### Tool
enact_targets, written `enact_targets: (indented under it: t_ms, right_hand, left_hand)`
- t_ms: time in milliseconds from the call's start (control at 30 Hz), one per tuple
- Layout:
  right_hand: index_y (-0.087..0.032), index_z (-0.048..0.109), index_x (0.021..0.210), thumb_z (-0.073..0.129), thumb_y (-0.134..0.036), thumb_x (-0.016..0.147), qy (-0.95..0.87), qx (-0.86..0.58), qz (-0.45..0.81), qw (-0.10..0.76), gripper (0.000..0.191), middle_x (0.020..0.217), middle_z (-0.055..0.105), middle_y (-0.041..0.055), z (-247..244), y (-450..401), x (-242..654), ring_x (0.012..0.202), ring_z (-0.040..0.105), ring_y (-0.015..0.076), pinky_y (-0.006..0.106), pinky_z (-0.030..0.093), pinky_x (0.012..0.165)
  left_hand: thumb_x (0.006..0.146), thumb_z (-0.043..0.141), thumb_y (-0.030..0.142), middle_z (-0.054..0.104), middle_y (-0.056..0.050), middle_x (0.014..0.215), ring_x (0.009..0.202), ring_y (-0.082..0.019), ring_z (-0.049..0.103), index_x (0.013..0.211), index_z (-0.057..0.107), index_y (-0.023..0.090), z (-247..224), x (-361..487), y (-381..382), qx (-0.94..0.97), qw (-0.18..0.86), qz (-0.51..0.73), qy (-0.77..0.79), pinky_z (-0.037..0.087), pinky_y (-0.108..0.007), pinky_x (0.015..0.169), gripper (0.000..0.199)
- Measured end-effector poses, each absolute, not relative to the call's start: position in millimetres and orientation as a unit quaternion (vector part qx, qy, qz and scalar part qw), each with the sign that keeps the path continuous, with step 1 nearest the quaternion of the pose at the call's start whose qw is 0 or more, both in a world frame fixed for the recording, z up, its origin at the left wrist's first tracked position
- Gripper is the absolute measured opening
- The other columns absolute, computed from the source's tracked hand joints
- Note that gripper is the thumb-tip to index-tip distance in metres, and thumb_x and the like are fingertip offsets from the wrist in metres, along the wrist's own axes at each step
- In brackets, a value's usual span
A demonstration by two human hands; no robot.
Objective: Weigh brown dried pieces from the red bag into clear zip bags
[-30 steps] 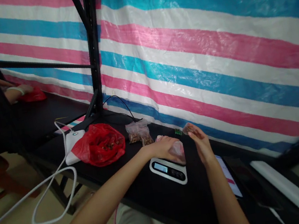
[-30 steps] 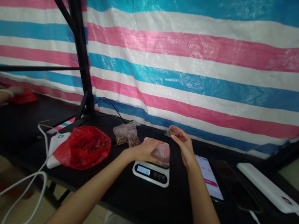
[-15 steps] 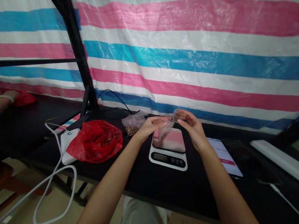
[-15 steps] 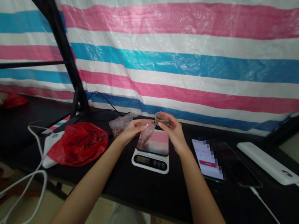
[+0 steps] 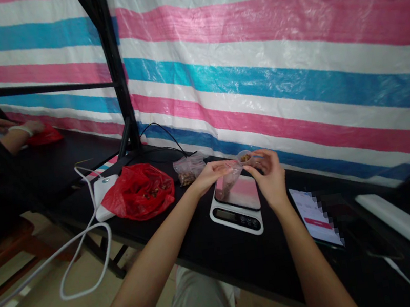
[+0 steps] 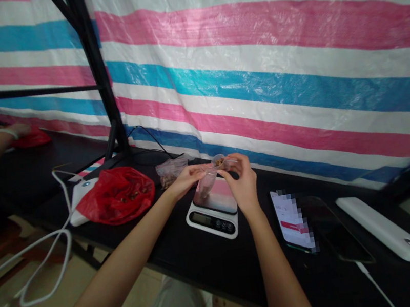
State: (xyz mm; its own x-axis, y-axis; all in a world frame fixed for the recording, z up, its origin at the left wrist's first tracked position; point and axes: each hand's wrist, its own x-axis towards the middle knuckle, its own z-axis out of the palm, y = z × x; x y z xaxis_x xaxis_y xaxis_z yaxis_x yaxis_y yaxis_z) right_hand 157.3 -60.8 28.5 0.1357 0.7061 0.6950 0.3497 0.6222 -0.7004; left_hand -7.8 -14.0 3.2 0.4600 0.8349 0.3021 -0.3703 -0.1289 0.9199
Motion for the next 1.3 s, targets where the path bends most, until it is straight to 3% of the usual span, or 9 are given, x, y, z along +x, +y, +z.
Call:
enact_targets:
  t_ms: [167, 467, 667, 867, 1000, 1100, 1300]
  right_hand:
    - [-0.023, 0.061, 0.095, 0.068, -0.031, 0.070, -0.661, -0.396, 0.147, 0.620, 0.028, 0.099, 0.062, 0.0040, 30.0, -61.1, 156.0, 0.094, 0.059, 0.0187, 0.033, 0.049, 0.080]
    - [-0.026, 0.060, 0.111, 0.062, -0.031, 0.077, -0.693, -0.374, 0.204, 0.582, 0.034, 0.123, 0.057, 0.0067, 35.4, -67.1, 153.6, 0.117, 0.048, 0.0230, 0.040, 0.041, 0.093]
    - [-0.023, 0.056, 0.107, 0.070, -0.030, 0.069, -0.662, -0.347, 0.228, 0.624, 0.041, 0.119, 0.059, 0.0090, 36.4, -68.8, 149.8, 0.114, 0.052, 0.0233, 0.039, 0.042, 0.092]
    - [-0.022, 0.060, 0.097, 0.070, -0.031, 0.069, -0.651, -0.370, 0.219, 0.626, 0.032, 0.118, 0.060, 0.0088, 37.2, -70.0, 149.8, 0.114, 0.052, 0.0238, 0.041, 0.041, 0.094]
    - [-0.022, 0.058, 0.104, 0.071, -0.033, 0.068, -0.640, -0.358, 0.233, 0.639, 0.040, 0.117, 0.060, 0.0095, 36.5, -69.0, 149.8, 0.112, 0.054, 0.0235, 0.041, 0.043, 0.093]
    - [-0.023, 0.054, 0.113, 0.071, -0.034, 0.067, -0.616, -0.360, 0.230, 0.662, 0.050, 0.117, 0.060, 0.0097, 35.3, -67.3, 151.4, 0.109, 0.055, 0.0228, 0.039, 0.045, 0.091]
    - [-0.022, 0.060, 0.110, 0.069, -0.034, 0.068, -0.568, -0.369, 0.201, 0.707, 0.044, 0.120, 0.057, 0.0089, 29.5, -61.2, 160.5, 0.109, 0.055, 0.0228, 0.040, 0.043, 0.091]
  left_hand:
    - [0.057, 0.077, 0.034, 0.067, -0.012, 0.100, 0.094, -0.021, 0.061, 0.097, 0.067, 0.010, 5.7, -5.9, -16.8, 0.572, 0.610, 0.517, 0.179, 0.041, -0.032, 0.090, 0.047]
    - [0.059, 0.077, 0.032, 0.067, -0.012, 0.102, 0.096, -0.021, 0.060, 0.095, 0.067, 0.010, 5.2, -7.5, -17.8, 0.580, 0.606, 0.513, 0.182, 0.040, -0.032, 0.091, 0.044]
    - [0.055, 0.079, 0.033, 0.067, -0.012, 0.102, 0.097, -0.022, 0.060, 0.097, 0.066, 0.009, 6.7, -7.1, -19.7, 0.565, 0.624, 0.506, 0.192, 0.040, -0.034, 0.091, 0.050]
    - [0.055, 0.078, 0.034, 0.067, -0.011, 0.103, 0.097, -0.022, 0.060, 0.097, 0.067, 0.011, 7.3, -7.5, -20.6, 0.566, 0.632, 0.492, 0.196, 0.041, -0.032, 0.090, 0.050]
    - [0.057, 0.077, 0.036, 0.067, -0.011, 0.103, 0.097, -0.021, 0.060, 0.098, 0.067, 0.011, 7.7, -8.9, -19.5, 0.580, 0.617, 0.495, 0.195, 0.041, -0.030, 0.090, 0.048]
    - [0.063, 0.073, 0.038, 0.067, -0.012, 0.102, 0.095, -0.021, 0.061, 0.103, 0.066, 0.010, 8.4, -7.4, -21.7, 0.618, 0.586, 0.484, 0.200, 0.042, -0.030, 0.089, 0.049]
    - [0.064, 0.072, 0.038, 0.066, -0.012, 0.104, 0.094, -0.022, 0.060, 0.105, 0.065, 0.010, -3.5, 6.4, -27.0, 0.719, 0.400, 0.501, 0.269, 0.043, -0.030, 0.087, 0.050]
